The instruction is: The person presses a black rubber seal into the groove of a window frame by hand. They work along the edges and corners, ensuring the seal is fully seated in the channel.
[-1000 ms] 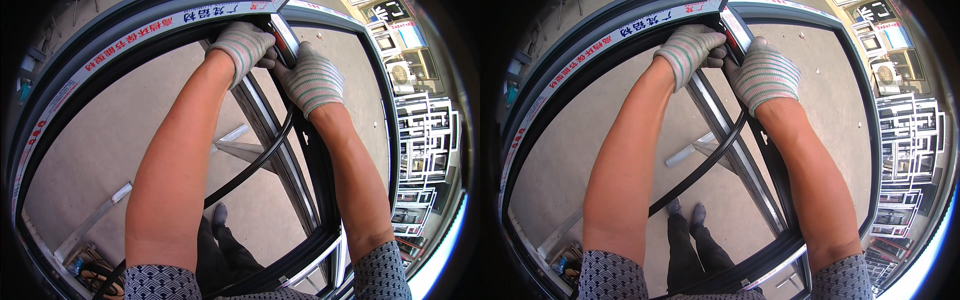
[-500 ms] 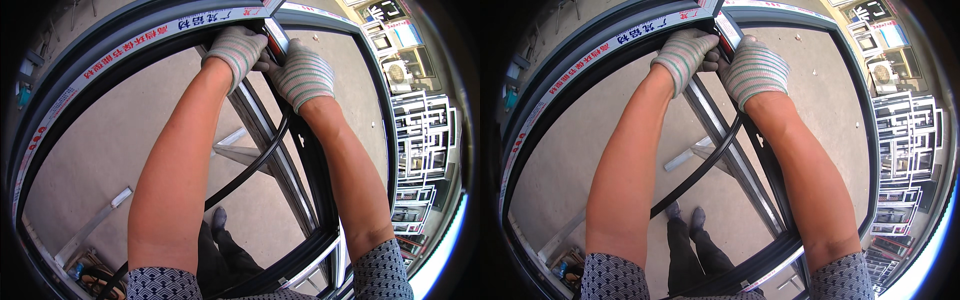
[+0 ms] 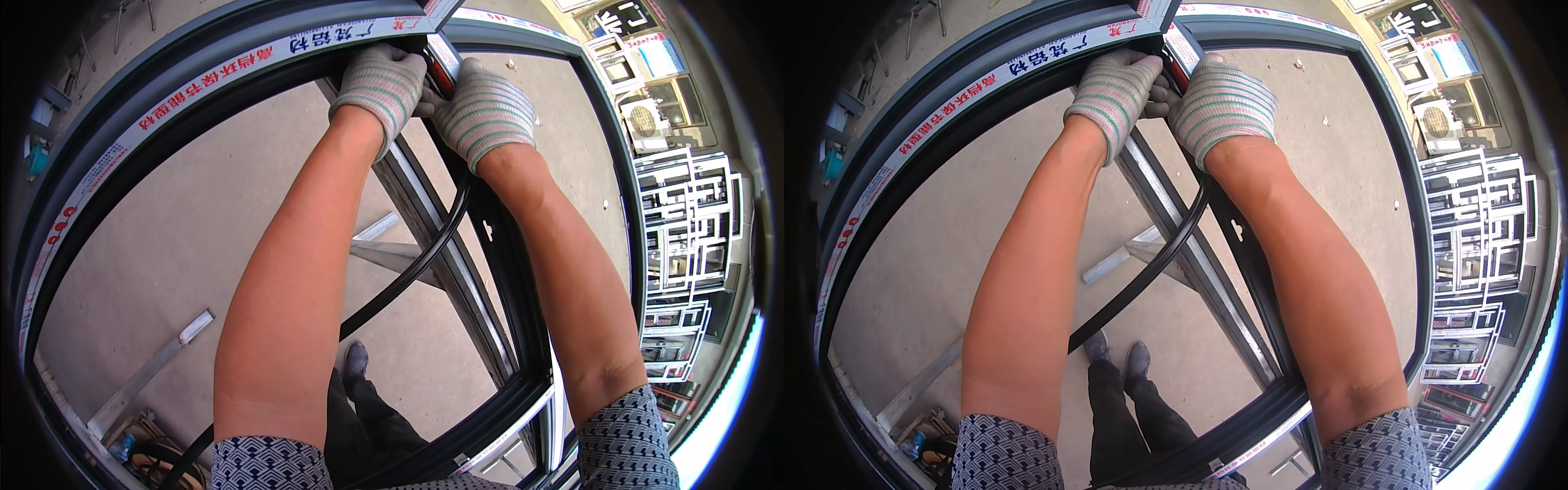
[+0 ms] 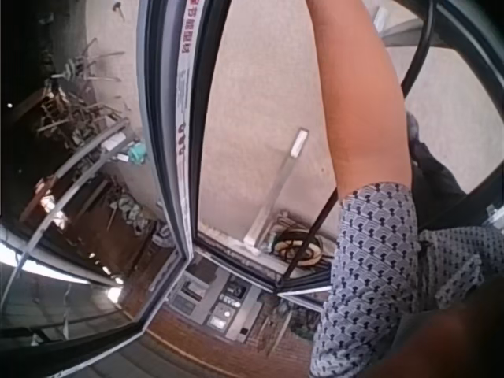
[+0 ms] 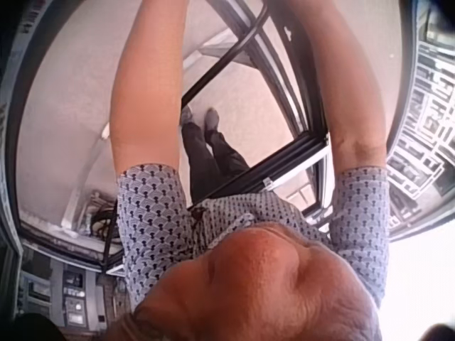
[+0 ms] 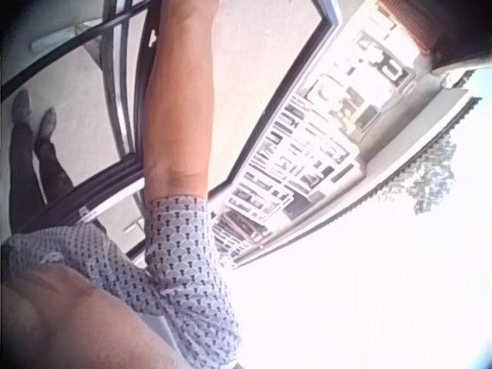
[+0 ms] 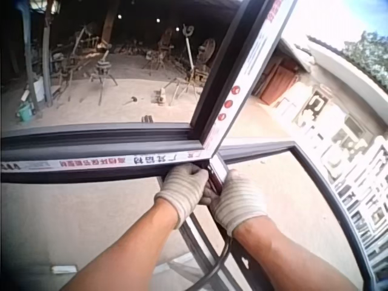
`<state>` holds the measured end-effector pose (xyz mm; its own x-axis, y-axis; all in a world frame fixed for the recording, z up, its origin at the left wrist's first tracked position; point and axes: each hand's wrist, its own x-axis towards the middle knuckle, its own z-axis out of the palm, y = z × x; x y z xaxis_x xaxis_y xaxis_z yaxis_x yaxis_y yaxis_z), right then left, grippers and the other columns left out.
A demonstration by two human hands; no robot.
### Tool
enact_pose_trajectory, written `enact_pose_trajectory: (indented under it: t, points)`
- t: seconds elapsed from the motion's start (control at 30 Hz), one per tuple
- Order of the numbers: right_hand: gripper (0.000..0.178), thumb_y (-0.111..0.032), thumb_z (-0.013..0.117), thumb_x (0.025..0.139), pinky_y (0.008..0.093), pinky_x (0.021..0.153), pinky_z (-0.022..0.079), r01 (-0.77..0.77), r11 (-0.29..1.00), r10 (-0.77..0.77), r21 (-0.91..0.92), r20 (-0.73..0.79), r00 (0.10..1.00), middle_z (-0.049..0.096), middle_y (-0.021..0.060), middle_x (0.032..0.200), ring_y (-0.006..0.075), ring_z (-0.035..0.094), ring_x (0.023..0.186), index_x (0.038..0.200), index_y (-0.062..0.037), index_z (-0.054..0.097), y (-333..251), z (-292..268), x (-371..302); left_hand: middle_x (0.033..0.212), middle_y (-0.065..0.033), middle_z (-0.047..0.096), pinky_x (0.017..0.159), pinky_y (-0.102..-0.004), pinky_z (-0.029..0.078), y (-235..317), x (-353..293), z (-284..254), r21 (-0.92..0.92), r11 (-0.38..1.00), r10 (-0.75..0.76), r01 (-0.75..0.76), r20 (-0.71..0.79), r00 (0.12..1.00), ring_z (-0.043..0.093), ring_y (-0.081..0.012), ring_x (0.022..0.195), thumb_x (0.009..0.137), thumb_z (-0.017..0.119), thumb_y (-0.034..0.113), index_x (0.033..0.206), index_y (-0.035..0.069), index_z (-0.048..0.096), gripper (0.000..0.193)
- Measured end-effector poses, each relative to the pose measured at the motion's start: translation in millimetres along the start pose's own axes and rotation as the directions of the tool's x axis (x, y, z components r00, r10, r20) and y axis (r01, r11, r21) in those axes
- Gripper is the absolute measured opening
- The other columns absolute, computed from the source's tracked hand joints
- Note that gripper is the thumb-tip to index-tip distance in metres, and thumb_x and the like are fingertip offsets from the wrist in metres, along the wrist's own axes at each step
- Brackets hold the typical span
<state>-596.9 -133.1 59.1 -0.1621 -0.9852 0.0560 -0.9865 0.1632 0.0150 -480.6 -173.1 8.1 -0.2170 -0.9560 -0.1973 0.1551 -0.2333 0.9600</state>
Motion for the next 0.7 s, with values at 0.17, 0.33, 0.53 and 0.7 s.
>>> enact_pose_trajectory:
  t: [0.17,0.33,0.53,0.7]
  points:
    - [0.057,-0.045,0.076,0.089,0.0441,0.082,0.061,-0.024,0.999,0.026,-0.031,0.057,0.998,0.076,0.0241,0.096,0.0374,0.076,0.094,0.118,0.0032,0.067,-8,-11,-2,0.082,-0.015,0.075,0.067,-0.0305,0.064,-5,0,2,-0.081,0.997,0.013,-0.018,-0.058,0.998,0.076,-0.0199,0.066,0.103,0.052,0.017,0.109,-0.005,0.068,0.028]
    - [0.052,-0.041,0.073,0.092,0.044,0.084,0.06,0.002,0.999,-0.001,-0.052,0.032,0.999,0.076,0.0243,0.099,0.0376,0.075,0.1,0.119,0.0034,0.066,-13,-5,14,0.083,-0.0107,0.07,0.062,-0.0298,0.062,-27,15,4,0.0,0.968,0.242,-0.25,-0.254,0.937,0.068,-0.0157,0.065,0.105,0.054,0.017,0.11,-0.003,0.067,0.025]
    - [0.059,-0.051,0.072,0.093,0.0443,0.084,0.06,-0.032,0.998,0.034,-0.051,0.04,0.999,0.077,0.0232,0.101,0.0373,0.075,0.1,0.119,0.0025,0.066,-13,-3,18,0.081,-0.0092,0.067,0.054,-0.0276,0.054,-13,-22,7,-0.294,0.902,0.222,-0.317,-0.314,0.923,0.059,-0.0105,0.058,0.106,0.054,0.017,0.111,-0.003,0.066,0.024]
    - [0.059,-0.051,0.071,0.093,0.0445,0.084,0.06,-0.029,0.997,0.03,-0.067,0.005,1.0,0.077,0.0229,0.098,0.0366,0.076,0.098,0.118,0.0024,0.068,-19,-3,25,0.08,-0.0095,0.067,0.052,-0.0279,0.053,-10,-22,6,-0.326,0.888,0.211,-0.323,-0.336,0.918,0.058,-0.0109,0.057,0.104,0.056,0.015,0.11,-0.004,0.065,0.022]
